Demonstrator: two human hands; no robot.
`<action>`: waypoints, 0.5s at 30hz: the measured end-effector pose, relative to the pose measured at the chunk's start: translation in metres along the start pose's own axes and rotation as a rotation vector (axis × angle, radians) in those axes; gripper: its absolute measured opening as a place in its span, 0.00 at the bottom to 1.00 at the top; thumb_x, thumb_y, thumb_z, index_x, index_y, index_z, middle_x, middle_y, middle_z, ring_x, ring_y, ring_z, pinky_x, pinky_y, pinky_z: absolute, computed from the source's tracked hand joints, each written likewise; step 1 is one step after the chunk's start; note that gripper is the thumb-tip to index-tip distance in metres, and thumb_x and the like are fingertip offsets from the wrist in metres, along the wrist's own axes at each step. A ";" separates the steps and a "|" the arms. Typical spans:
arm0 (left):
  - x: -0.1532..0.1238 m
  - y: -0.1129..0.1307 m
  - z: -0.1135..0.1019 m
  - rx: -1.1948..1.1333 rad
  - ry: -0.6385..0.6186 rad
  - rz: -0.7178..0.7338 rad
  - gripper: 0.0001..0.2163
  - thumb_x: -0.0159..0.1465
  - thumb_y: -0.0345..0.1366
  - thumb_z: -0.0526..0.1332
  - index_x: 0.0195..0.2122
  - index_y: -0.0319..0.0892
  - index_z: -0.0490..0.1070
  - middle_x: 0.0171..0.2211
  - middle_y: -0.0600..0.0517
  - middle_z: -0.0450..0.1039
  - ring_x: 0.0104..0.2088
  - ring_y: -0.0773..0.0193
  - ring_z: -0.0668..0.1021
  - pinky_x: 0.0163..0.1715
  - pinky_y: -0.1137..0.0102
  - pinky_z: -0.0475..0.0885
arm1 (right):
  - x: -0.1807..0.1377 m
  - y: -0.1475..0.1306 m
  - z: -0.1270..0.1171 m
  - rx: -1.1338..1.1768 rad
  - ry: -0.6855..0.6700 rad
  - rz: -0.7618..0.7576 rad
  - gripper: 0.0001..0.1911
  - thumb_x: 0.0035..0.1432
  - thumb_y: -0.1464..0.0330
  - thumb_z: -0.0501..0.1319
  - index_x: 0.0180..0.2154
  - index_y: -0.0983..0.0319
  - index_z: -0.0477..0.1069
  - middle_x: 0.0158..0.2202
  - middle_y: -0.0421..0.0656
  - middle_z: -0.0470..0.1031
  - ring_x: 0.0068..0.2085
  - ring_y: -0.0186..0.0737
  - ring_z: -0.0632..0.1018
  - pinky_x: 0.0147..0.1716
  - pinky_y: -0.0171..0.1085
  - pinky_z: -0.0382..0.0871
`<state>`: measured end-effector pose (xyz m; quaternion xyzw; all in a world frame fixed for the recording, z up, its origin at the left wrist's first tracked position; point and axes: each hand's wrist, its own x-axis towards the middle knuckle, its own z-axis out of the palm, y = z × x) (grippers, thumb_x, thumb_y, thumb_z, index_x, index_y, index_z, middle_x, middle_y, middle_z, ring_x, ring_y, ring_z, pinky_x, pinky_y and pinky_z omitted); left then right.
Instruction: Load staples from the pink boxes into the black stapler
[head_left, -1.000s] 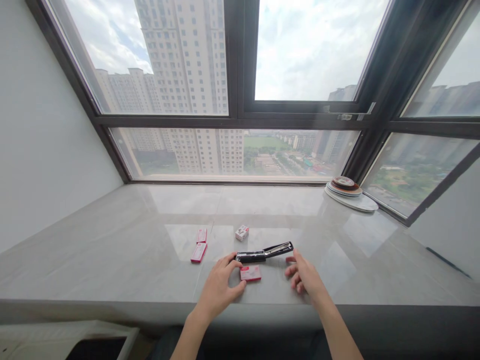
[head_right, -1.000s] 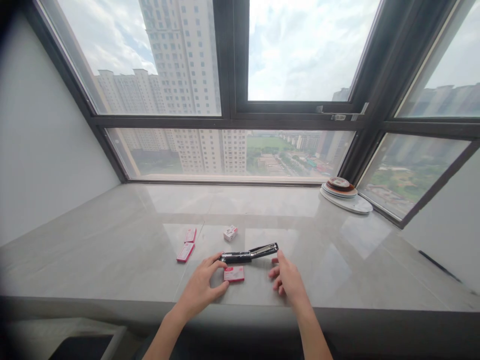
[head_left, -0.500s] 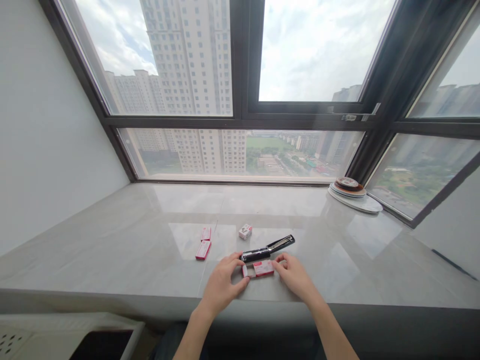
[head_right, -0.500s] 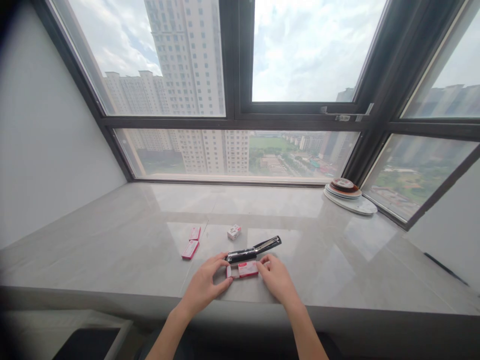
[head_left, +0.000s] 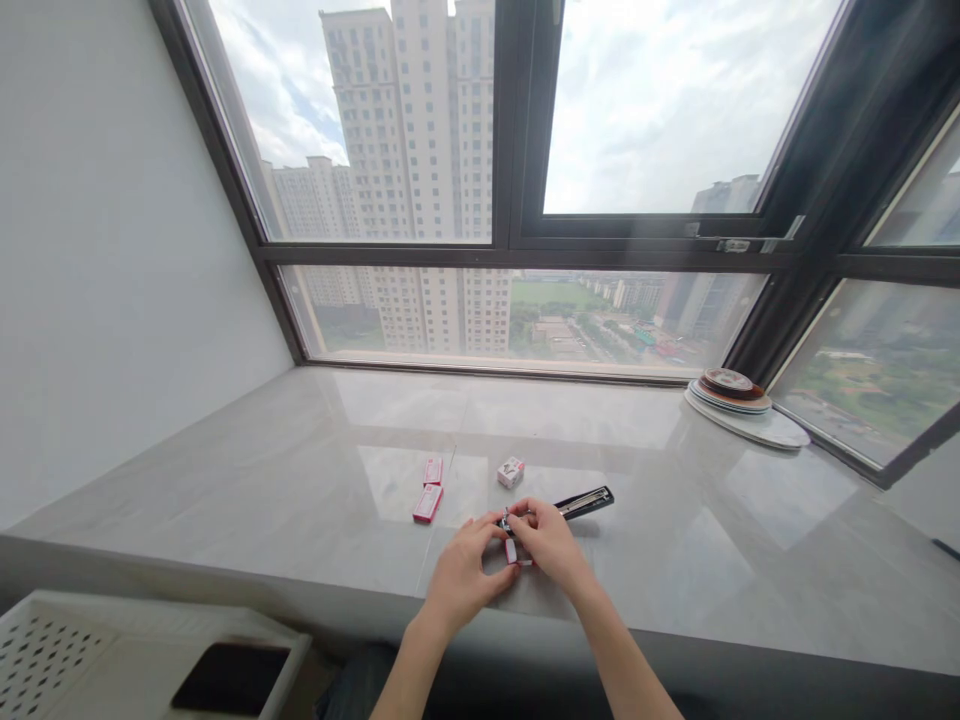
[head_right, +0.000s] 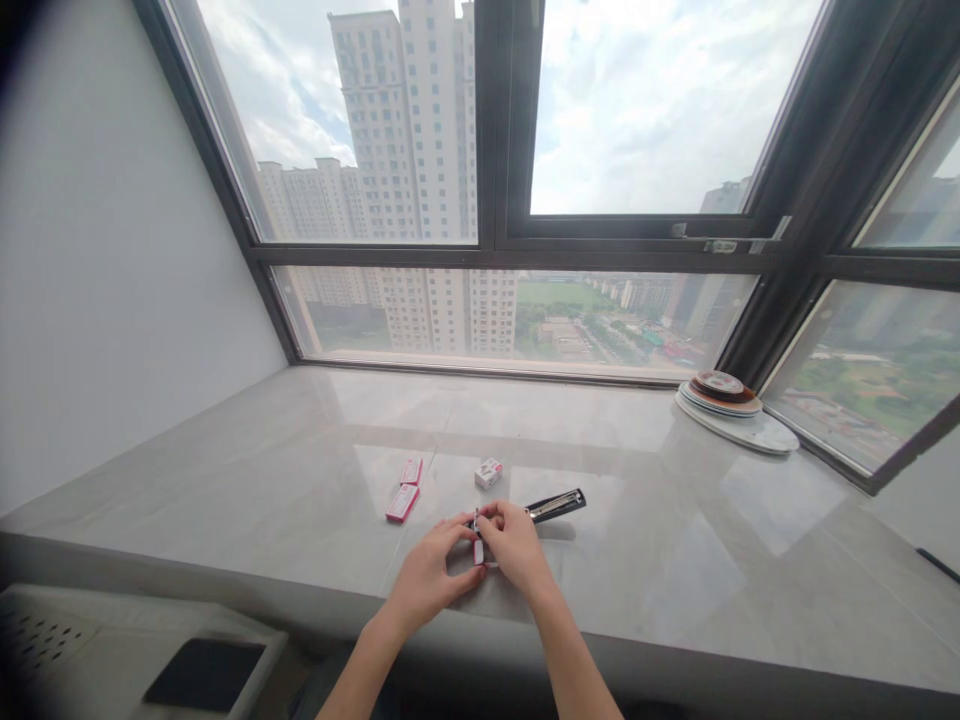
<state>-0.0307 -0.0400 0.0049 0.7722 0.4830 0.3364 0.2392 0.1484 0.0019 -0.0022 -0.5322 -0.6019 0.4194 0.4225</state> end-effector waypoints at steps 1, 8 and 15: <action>0.000 0.000 -0.001 -0.006 0.000 0.005 0.13 0.58 0.37 0.68 0.45 0.53 0.75 0.62 0.55 0.69 0.64 0.53 0.69 0.67 0.56 0.60 | -0.002 -0.004 0.000 -0.044 0.005 -0.036 0.13 0.59 0.59 0.61 0.38 0.62 0.74 0.19 0.35 0.65 0.22 0.33 0.65 0.23 0.32 0.56; 0.002 0.001 0.000 -0.052 0.016 0.014 0.13 0.57 0.36 0.69 0.43 0.52 0.74 0.59 0.52 0.71 0.60 0.53 0.72 0.60 0.60 0.67 | -0.031 -0.033 -0.021 -0.454 -0.091 -0.214 0.05 0.58 0.67 0.61 0.33 0.58 0.76 0.23 0.37 0.72 0.27 0.35 0.70 0.28 0.33 0.55; -0.001 -0.002 -0.010 -0.059 0.025 0.033 0.14 0.55 0.36 0.70 0.43 0.50 0.72 0.61 0.51 0.68 0.60 0.54 0.71 0.60 0.61 0.65 | -0.051 -0.026 -0.053 -0.538 -0.145 -0.167 0.10 0.64 0.61 0.59 0.40 0.55 0.78 0.27 0.38 0.76 0.29 0.37 0.73 0.29 0.34 0.56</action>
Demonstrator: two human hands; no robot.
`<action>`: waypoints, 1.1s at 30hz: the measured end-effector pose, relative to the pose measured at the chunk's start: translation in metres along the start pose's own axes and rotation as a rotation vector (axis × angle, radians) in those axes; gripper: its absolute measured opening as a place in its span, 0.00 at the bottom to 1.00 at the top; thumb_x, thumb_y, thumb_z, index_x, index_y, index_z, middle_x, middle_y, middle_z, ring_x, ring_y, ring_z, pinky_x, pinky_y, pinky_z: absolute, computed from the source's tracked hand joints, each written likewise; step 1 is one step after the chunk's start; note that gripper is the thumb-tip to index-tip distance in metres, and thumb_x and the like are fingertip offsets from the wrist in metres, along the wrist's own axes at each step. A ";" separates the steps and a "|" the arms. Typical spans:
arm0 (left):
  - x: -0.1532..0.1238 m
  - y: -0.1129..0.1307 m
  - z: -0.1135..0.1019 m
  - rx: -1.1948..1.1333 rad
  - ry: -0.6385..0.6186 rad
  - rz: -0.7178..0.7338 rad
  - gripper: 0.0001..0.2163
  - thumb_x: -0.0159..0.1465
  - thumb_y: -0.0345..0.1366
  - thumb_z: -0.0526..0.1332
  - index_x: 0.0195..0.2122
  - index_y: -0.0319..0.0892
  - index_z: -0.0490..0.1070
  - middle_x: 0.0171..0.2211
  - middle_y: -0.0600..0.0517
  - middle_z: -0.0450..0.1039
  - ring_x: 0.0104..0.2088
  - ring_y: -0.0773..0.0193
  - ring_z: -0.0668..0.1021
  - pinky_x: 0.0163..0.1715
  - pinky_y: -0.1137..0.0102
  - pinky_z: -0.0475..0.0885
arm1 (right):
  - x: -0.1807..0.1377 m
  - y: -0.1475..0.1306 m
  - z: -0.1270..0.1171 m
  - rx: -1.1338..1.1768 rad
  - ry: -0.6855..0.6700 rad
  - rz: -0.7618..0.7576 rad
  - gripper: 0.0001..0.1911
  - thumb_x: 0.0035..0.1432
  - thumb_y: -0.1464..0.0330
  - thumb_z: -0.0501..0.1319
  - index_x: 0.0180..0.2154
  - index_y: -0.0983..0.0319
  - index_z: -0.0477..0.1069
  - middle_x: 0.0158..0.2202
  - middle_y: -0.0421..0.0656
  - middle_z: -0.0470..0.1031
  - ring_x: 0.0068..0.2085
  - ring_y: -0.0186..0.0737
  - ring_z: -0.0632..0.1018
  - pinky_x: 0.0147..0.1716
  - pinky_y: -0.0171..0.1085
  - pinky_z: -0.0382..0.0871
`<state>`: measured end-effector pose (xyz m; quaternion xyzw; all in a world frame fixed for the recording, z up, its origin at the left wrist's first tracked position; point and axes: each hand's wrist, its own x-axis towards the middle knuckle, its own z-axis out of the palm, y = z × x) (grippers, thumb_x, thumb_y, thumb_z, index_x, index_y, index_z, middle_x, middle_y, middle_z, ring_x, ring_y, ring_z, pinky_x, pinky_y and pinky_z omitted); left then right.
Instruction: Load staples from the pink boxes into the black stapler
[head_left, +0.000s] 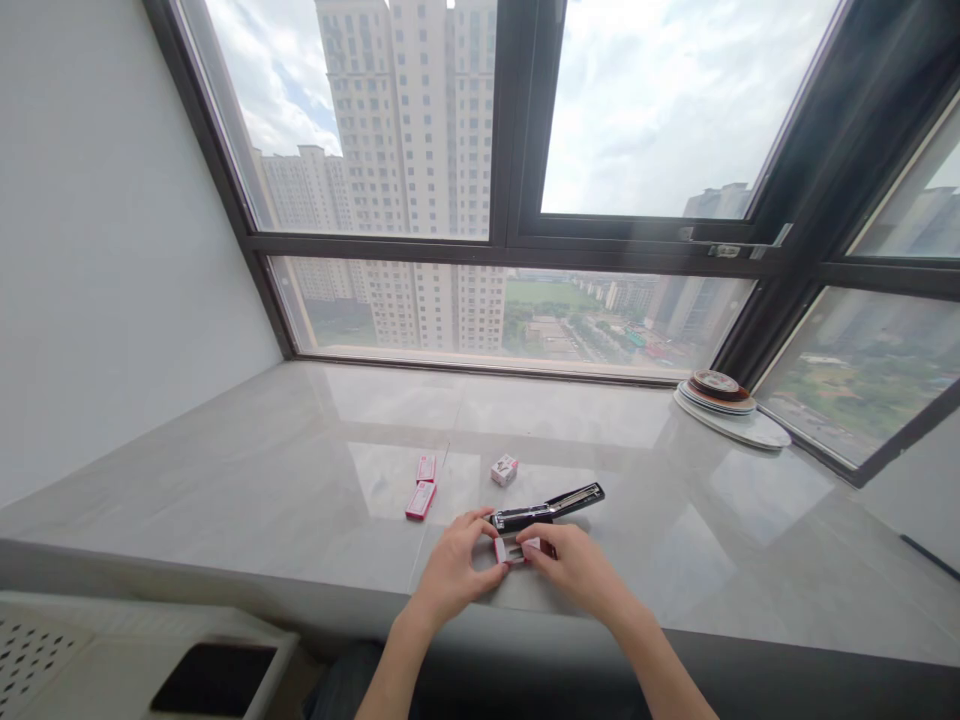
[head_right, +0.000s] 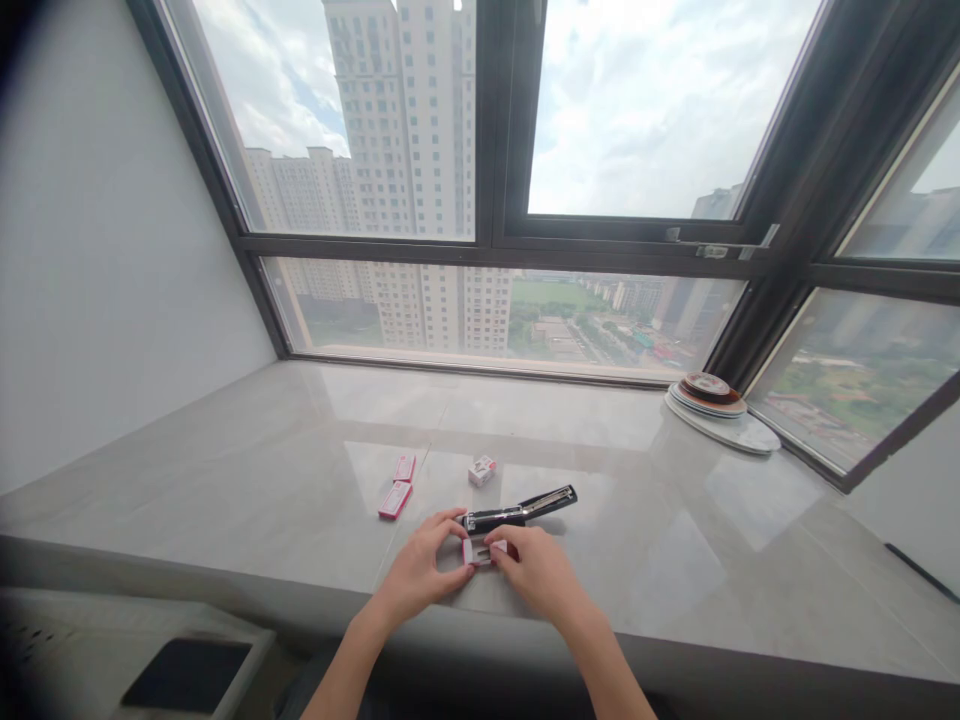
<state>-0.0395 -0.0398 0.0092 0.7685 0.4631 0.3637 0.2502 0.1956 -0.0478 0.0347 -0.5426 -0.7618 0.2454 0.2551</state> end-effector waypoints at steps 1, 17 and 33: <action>-0.002 -0.001 -0.003 0.006 0.023 -0.003 0.15 0.56 0.38 0.70 0.43 0.49 0.72 0.60 0.50 0.68 0.59 0.54 0.71 0.60 0.61 0.65 | -0.004 0.007 -0.002 0.004 0.028 0.033 0.12 0.65 0.59 0.58 0.42 0.55 0.77 0.27 0.38 0.75 0.29 0.38 0.73 0.29 0.34 0.56; 0.000 0.033 0.039 0.237 0.105 -0.099 0.17 0.73 0.47 0.49 0.51 0.51 0.74 0.32 0.52 0.78 0.33 0.59 0.78 0.42 0.64 0.66 | -0.021 0.083 -0.015 0.290 0.122 0.414 0.24 0.58 0.46 0.62 0.44 0.60 0.70 0.21 0.35 0.66 0.20 0.34 0.65 0.22 0.34 0.54; 0.018 0.039 0.035 0.346 0.050 -0.223 0.15 0.69 0.51 0.53 0.46 0.51 0.74 0.28 0.53 0.78 0.30 0.57 0.79 0.35 0.66 0.63 | 0.089 0.031 -0.028 0.406 -0.062 -0.051 0.22 0.46 0.53 0.73 0.38 0.62 0.77 0.20 0.31 0.59 0.24 0.29 0.59 0.25 0.32 0.51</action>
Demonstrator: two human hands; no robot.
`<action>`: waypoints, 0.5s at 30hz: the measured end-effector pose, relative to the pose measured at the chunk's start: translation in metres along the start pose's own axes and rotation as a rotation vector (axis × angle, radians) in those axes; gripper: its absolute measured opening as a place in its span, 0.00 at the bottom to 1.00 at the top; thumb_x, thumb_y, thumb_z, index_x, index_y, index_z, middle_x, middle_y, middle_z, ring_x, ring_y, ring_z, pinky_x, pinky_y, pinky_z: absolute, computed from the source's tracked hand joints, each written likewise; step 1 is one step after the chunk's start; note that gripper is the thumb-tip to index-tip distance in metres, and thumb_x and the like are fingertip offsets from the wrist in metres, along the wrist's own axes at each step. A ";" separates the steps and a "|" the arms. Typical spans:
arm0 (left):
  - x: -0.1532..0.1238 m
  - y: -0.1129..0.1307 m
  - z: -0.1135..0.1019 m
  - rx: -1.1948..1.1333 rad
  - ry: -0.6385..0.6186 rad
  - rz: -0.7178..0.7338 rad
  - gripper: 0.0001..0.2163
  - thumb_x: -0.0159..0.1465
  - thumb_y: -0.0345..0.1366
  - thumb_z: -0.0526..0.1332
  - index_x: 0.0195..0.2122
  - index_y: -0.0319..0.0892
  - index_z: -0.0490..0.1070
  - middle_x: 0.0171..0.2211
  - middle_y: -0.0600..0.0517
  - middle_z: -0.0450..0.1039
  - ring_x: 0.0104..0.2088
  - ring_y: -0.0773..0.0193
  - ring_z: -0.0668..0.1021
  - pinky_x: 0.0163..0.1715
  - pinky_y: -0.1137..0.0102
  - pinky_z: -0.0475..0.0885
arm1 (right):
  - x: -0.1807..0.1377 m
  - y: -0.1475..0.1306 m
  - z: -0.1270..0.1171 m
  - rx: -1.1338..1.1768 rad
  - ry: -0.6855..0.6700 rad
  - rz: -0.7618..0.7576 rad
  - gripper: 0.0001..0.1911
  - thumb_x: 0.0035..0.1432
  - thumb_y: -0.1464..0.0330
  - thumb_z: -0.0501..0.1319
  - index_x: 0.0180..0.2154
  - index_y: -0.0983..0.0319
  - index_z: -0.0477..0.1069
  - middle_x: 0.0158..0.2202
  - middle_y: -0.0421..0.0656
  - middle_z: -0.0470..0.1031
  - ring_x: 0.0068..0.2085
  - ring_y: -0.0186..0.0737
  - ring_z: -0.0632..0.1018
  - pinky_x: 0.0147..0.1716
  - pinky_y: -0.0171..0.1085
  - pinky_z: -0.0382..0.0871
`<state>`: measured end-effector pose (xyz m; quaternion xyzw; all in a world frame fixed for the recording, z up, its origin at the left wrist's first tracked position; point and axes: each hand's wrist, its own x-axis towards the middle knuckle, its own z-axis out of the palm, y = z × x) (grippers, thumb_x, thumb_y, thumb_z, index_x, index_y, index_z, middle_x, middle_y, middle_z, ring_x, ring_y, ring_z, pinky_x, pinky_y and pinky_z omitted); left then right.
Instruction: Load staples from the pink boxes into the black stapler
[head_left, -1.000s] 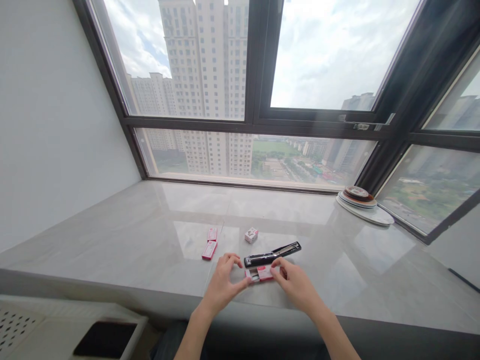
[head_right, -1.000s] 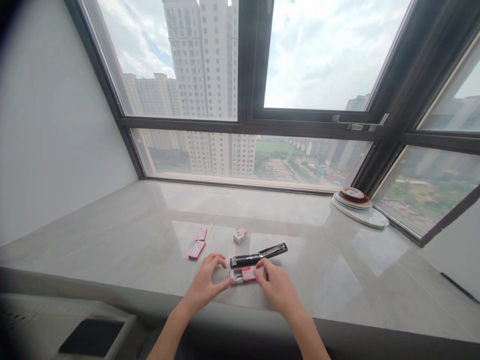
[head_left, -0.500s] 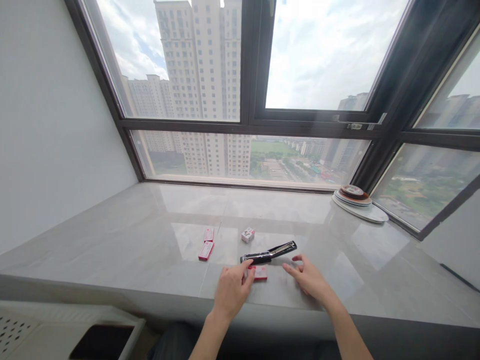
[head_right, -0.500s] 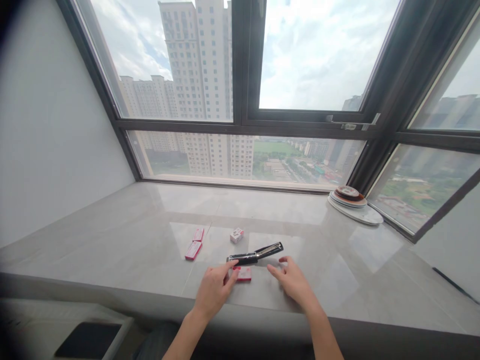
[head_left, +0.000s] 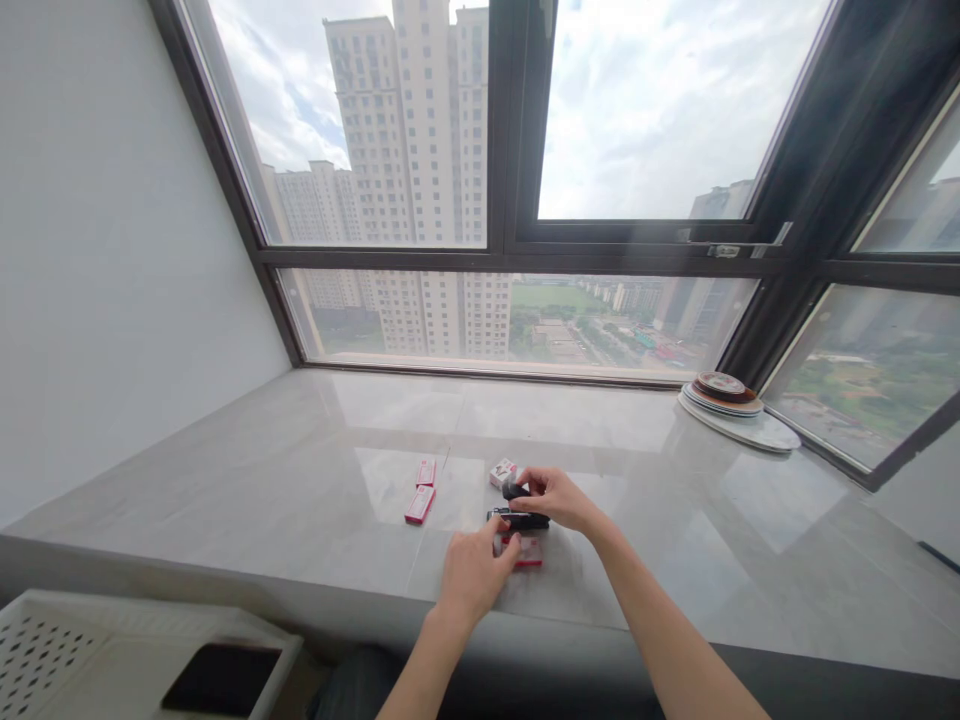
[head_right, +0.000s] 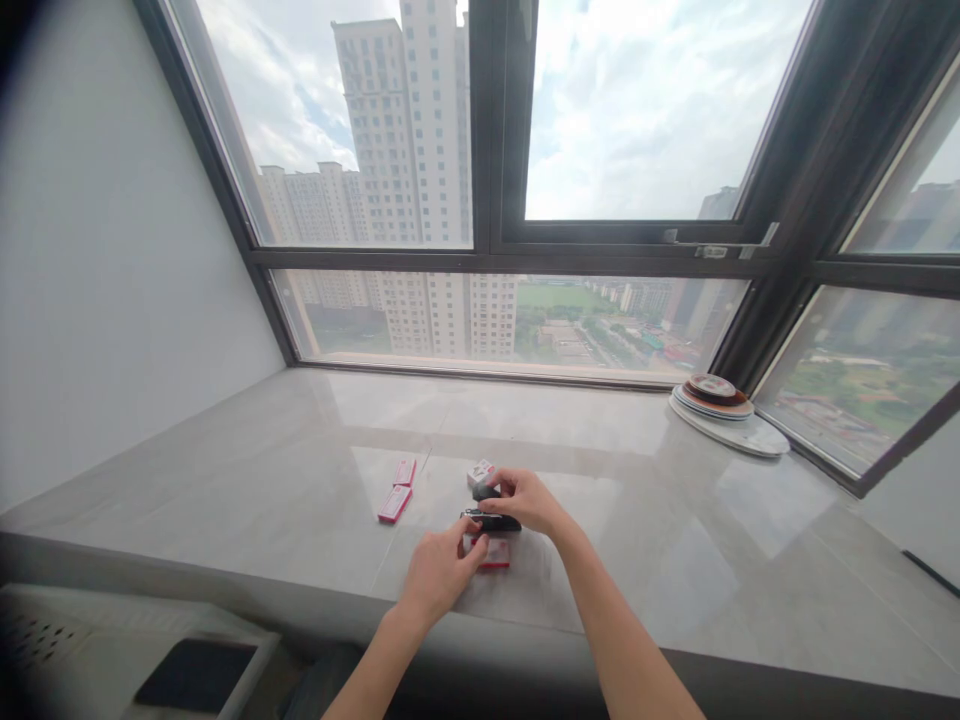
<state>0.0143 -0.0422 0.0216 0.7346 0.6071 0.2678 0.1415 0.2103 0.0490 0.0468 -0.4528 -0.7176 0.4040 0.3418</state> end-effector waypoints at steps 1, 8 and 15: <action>0.000 0.000 -0.001 -0.005 -0.007 -0.006 0.16 0.69 0.52 0.54 0.46 0.52 0.75 0.28 0.53 0.79 0.30 0.57 0.79 0.35 0.66 0.63 | 0.002 0.001 0.008 -0.033 -0.004 0.001 0.22 0.46 0.54 0.73 0.37 0.62 0.78 0.20 0.31 0.58 0.24 0.29 0.58 0.25 0.31 0.50; -0.001 0.009 -0.005 -0.028 -0.104 0.229 0.13 0.62 0.49 0.65 0.44 0.52 0.76 0.39 0.52 0.82 0.41 0.53 0.80 0.44 0.62 0.63 | -0.003 0.008 0.019 -0.246 0.044 -0.020 0.15 0.48 0.57 0.71 0.35 0.59 0.78 0.21 0.31 0.60 0.25 0.30 0.62 0.26 0.31 0.48; 0.015 -0.038 -0.022 0.145 0.077 0.162 0.08 0.64 0.45 0.64 0.34 0.47 0.73 0.36 0.50 0.77 0.42 0.53 0.77 0.46 0.60 0.62 | -0.016 0.016 0.006 -0.290 0.098 0.046 0.17 0.49 0.55 0.71 0.36 0.60 0.77 0.21 0.31 0.61 0.25 0.31 0.63 0.27 0.31 0.49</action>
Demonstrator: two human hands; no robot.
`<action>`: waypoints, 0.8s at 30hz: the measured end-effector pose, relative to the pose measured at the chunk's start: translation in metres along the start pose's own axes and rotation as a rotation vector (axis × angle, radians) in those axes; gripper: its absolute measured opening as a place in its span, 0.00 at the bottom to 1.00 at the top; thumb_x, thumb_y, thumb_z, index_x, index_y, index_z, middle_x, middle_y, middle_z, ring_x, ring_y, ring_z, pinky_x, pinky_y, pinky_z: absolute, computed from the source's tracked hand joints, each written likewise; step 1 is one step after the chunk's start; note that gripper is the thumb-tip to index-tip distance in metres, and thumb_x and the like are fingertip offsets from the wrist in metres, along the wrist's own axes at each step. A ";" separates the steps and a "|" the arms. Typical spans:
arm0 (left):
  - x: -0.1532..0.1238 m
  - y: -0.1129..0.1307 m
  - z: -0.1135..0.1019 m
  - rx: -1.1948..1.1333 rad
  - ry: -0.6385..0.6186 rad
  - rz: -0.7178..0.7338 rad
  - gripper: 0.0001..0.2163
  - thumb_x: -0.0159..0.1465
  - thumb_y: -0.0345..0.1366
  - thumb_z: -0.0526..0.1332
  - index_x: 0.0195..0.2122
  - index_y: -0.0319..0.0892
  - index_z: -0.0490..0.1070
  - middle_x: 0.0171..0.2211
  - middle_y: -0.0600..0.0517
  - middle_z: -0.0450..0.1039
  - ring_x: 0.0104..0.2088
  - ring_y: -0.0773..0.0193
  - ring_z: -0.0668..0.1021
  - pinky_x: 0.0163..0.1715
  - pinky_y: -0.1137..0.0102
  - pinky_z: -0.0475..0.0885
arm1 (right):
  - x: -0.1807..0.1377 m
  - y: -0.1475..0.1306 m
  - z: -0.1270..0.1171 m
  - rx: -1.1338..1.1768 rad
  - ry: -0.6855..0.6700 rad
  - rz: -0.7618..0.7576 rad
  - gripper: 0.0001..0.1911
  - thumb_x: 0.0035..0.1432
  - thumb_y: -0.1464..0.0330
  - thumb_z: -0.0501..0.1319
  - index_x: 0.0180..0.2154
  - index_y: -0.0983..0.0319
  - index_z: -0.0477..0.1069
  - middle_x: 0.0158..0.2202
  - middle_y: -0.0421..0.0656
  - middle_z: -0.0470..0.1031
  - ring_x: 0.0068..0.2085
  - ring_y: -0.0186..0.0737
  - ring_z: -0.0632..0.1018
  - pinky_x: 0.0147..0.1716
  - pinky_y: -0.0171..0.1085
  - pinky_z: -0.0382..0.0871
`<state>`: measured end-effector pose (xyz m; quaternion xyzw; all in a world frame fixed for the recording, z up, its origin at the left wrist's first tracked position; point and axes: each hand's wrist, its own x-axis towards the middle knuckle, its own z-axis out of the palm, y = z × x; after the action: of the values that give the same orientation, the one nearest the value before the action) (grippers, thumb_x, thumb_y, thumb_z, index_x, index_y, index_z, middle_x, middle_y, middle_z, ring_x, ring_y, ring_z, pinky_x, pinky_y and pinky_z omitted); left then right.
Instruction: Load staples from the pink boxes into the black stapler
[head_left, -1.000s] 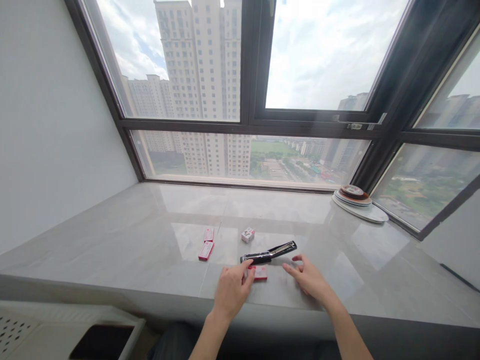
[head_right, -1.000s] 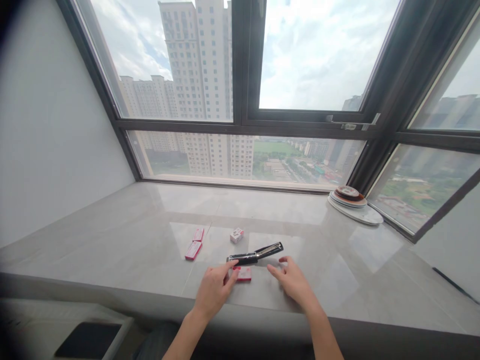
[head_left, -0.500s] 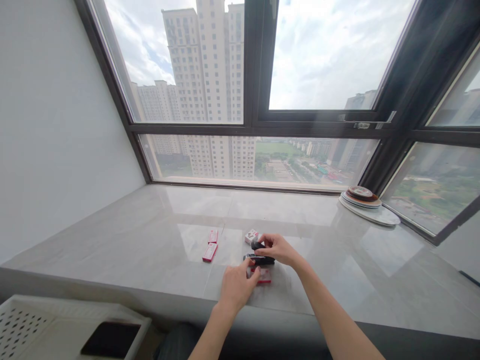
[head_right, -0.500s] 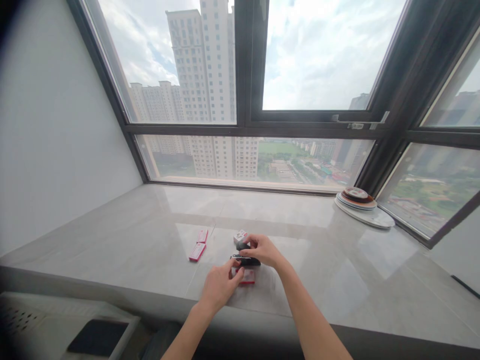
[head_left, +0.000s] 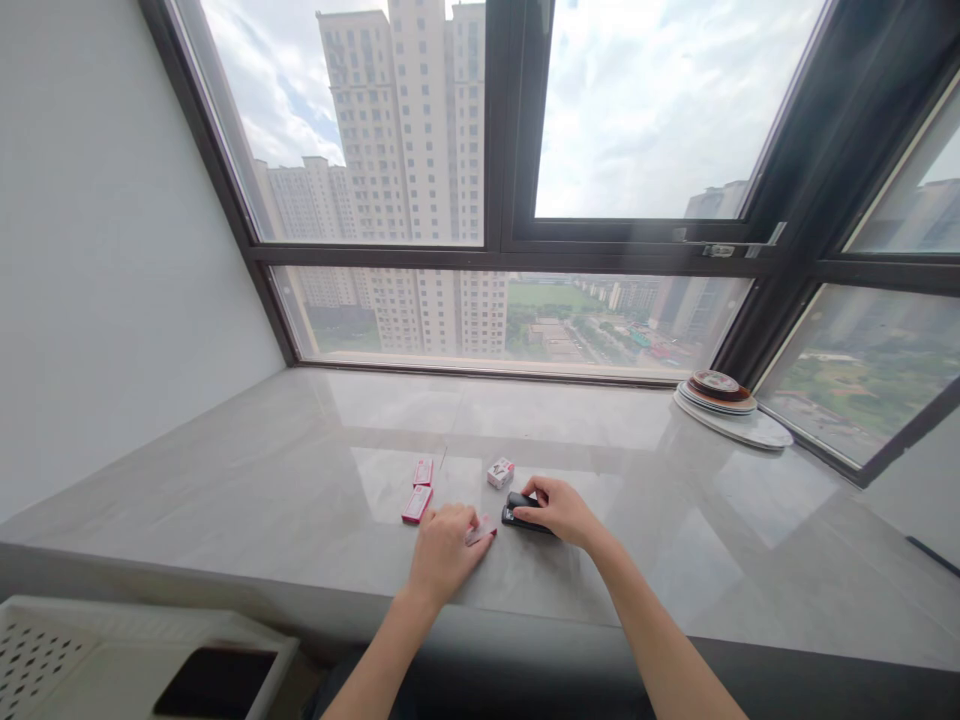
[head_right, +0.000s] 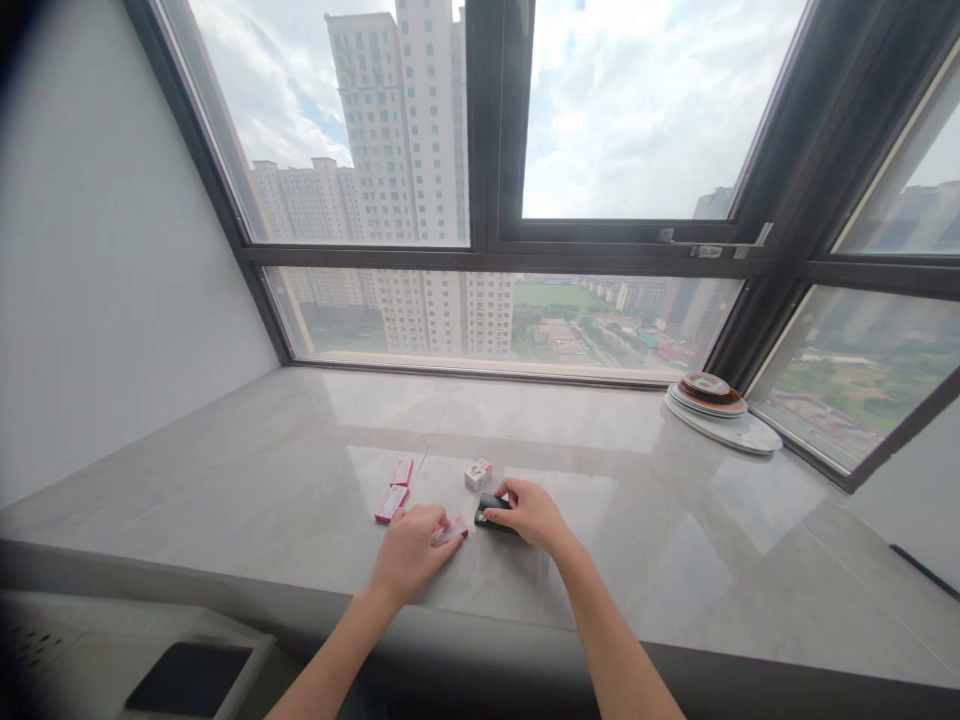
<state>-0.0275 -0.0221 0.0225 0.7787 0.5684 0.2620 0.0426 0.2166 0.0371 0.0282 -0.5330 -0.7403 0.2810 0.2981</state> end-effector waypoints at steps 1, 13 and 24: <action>0.003 -0.013 -0.003 0.039 0.038 -0.036 0.08 0.64 0.45 0.63 0.33 0.47 0.72 0.36 0.49 0.76 0.44 0.52 0.76 0.46 0.59 0.63 | -0.002 0.001 -0.001 0.006 0.003 0.010 0.17 0.49 0.55 0.71 0.36 0.60 0.77 0.21 0.31 0.61 0.25 0.32 0.63 0.27 0.31 0.49; 0.031 -0.104 0.017 -0.085 0.168 -0.182 0.22 0.63 0.42 0.60 0.58 0.42 0.65 0.62 0.43 0.65 0.65 0.51 0.65 0.63 0.58 0.61 | -0.009 -0.005 -0.003 0.006 0.004 0.075 0.15 0.49 0.58 0.69 0.37 0.60 0.78 0.21 0.33 0.63 0.26 0.33 0.65 0.27 0.32 0.51; 0.046 -0.057 0.051 -0.042 0.067 -0.029 0.30 0.71 0.43 0.52 0.72 0.45 0.47 0.70 0.40 0.55 0.70 0.48 0.56 0.67 0.50 0.50 | -0.046 -0.002 0.004 0.002 0.188 0.148 0.22 0.61 0.52 0.60 0.48 0.56 0.81 0.19 0.35 0.54 0.24 0.35 0.60 0.25 0.35 0.48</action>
<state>-0.0437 0.0512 -0.0260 0.7603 0.5749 0.2992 0.0437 0.2240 -0.0074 0.0206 -0.6100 -0.6674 0.2519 0.3450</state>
